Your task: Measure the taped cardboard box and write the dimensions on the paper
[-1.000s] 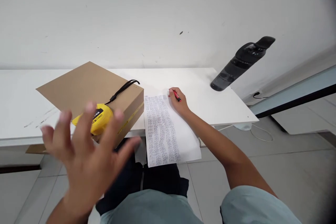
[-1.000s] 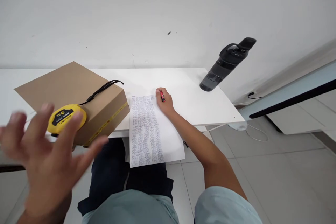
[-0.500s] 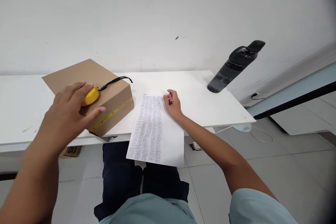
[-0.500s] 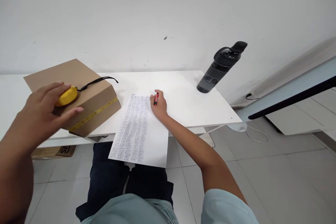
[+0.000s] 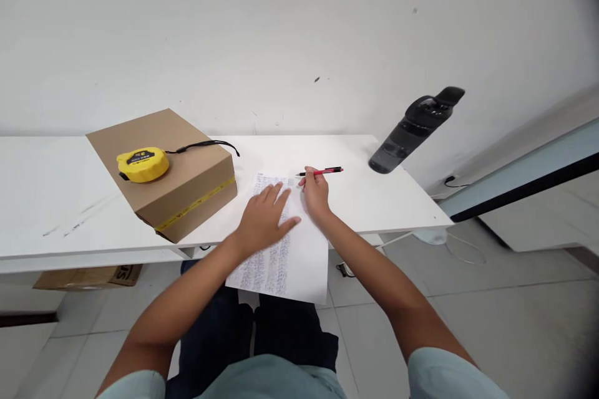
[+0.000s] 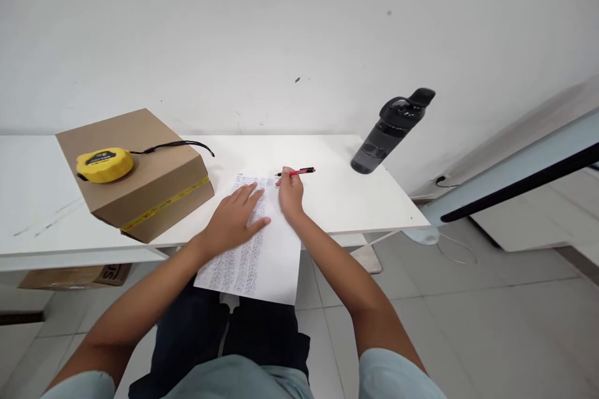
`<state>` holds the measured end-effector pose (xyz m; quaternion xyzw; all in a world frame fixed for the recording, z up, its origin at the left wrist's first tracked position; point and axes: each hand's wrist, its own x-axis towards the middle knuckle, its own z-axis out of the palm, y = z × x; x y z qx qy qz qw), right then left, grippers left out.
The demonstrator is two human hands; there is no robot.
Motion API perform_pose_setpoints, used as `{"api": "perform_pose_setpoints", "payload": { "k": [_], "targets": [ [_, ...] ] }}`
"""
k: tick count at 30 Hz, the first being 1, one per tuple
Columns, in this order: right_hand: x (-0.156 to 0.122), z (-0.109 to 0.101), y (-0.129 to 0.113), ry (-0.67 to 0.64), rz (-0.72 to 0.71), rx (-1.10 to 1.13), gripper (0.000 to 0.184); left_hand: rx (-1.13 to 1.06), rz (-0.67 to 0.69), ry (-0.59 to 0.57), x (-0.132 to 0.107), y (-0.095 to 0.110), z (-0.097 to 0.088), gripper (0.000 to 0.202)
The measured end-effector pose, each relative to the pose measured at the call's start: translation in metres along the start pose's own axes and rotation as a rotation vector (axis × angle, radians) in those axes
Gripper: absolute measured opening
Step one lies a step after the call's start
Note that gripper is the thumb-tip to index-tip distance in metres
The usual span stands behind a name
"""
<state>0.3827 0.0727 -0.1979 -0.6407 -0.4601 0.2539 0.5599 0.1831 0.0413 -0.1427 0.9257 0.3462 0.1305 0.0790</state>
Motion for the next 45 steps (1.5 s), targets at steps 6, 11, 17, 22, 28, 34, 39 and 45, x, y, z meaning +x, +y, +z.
{"api": "perform_pose_setpoints", "payload": {
  "k": [6, 11, 17, 22, 28, 34, 39, 45],
  "targets": [
    [0.0, -0.02, -0.012, -0.102, 0.026, 0.055, 0.041, -0.003, -0.084, -0.17, 0.065, -0.057, 0.024, 0.094],
    [0.018, -0.027, -0.018, -0.293, 0.052, 0.097, 0.034, 0.023, -0.145, -0.141, 0.053, -0.056, 0.033, 0.093],
    [0.029, -0.018, -0.021, -0.351, 0.049, 0.043, 0.02, 0.001, -0.162, -0.148, 0.059, -0.051, 0.038, 0.095],
    [0.023, -0.015, -0.023, -0.307, -0.037, -0.124, 0.01, 0.018, -0.177, -0.19, 0.064, -0.049, 0.034, 0.095],
    [0.026, -0.015, -0.021, -0.297, -0.031, -0.173, 0.013, 0.053, -0.191, -0.205, 0.063, -0.045, 0.031, 0.094],
    [0.025, -0.015, -0.023, -0.31, -0.015, -0.174, 0.014, 0.053, -0.196, -0.194, 0.062, -0.045, 0.032, 0.093],
    [0.025, -0.015, -0.025, -0.305, -0.002, -0.165, 0.014, 0.048, -0.185, -0.175, 0.062, -0.045, 0.033, 0.093],
    [0.025, -0.014, -0.023, -0.276, 0.001, -0.162, 0.015, 0.048, -0.187, -0.179, 0.062, -0.046, 0.033, 0.093]
  ]
}}
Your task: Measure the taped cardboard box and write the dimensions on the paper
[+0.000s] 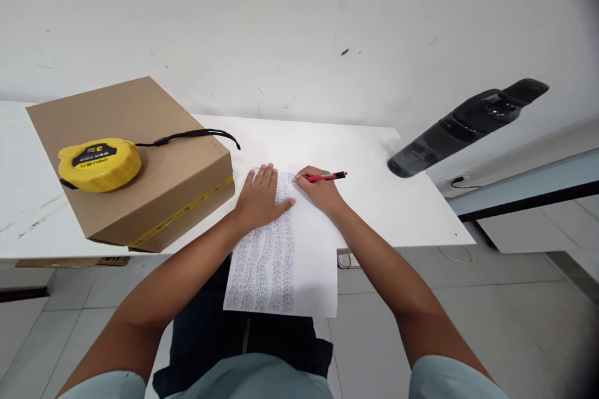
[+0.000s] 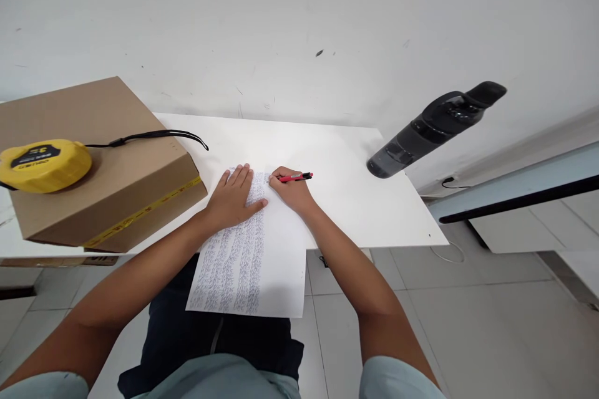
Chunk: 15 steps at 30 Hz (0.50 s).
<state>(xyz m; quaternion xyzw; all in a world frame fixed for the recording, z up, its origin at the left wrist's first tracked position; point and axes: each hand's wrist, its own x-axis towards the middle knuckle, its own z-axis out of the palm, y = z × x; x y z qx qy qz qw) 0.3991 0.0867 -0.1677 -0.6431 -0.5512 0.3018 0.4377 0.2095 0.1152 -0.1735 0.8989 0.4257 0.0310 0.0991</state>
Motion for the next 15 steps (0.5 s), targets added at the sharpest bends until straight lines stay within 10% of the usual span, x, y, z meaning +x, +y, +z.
{"api": "perform_pose_setpoints", "payload": {
  "k": [15],
  "targets": [
    [0.0002, -0.0001, 0.0041, 0.016, -0.005, 0.003, 0.015, 0.003, 0.0, -0.013, -0.0002, 0.0005, -0.001, 0.094]
  ]
}}
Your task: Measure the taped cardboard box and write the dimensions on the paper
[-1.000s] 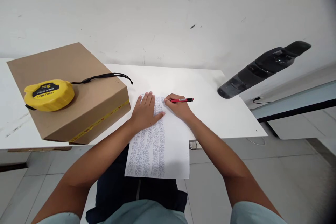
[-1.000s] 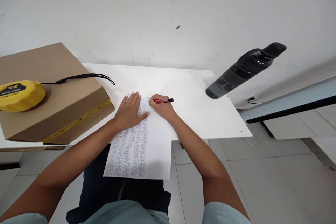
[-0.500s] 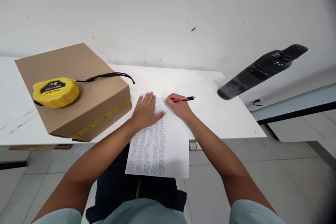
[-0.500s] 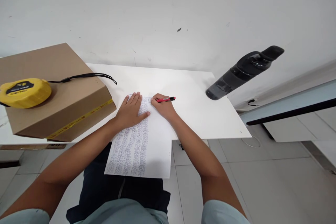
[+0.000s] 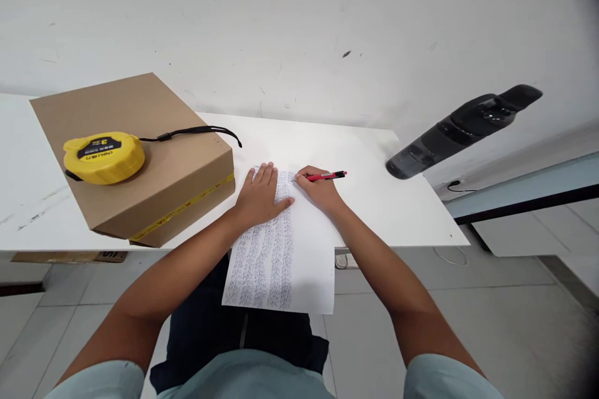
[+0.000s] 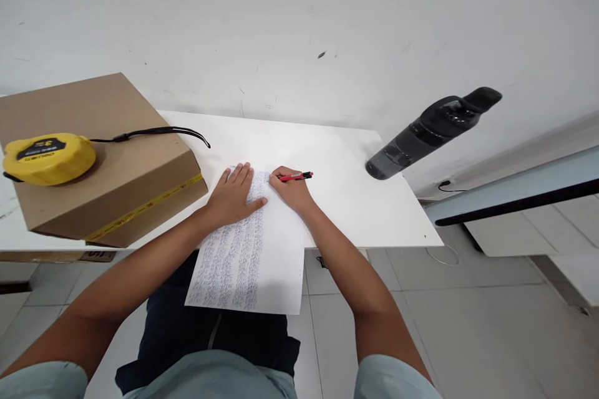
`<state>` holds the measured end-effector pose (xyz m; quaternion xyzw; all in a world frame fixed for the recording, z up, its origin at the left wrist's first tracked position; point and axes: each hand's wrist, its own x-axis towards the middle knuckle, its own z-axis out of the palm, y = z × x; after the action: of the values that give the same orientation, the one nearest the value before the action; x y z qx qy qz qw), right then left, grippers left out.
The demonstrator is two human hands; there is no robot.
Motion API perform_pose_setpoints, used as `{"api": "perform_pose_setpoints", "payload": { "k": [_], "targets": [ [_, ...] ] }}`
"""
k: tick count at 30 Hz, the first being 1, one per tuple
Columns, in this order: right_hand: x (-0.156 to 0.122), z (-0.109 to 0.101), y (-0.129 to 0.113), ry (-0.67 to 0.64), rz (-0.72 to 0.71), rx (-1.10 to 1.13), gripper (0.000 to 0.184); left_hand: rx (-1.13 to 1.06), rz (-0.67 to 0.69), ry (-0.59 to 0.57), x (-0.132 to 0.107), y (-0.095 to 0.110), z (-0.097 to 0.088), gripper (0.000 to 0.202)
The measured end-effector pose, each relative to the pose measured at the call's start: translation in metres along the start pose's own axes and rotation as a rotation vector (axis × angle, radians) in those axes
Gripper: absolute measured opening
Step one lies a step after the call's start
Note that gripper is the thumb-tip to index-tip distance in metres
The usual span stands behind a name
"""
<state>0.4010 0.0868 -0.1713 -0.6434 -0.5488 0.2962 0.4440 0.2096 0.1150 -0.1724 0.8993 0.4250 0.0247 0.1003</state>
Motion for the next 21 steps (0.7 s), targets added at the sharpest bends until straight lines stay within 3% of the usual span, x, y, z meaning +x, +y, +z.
{"api": "perform_pose_setpoints", "payload": {
  "k": [21],
  "targets": [
    [-0.0017, -0.0015, -0.0006, 0.004, -0.013, -0.025, 0.014, -0.013, 0.015, 0.026, -0.0001, -0.0006, 0.0026, 0.094]
  ]
}}
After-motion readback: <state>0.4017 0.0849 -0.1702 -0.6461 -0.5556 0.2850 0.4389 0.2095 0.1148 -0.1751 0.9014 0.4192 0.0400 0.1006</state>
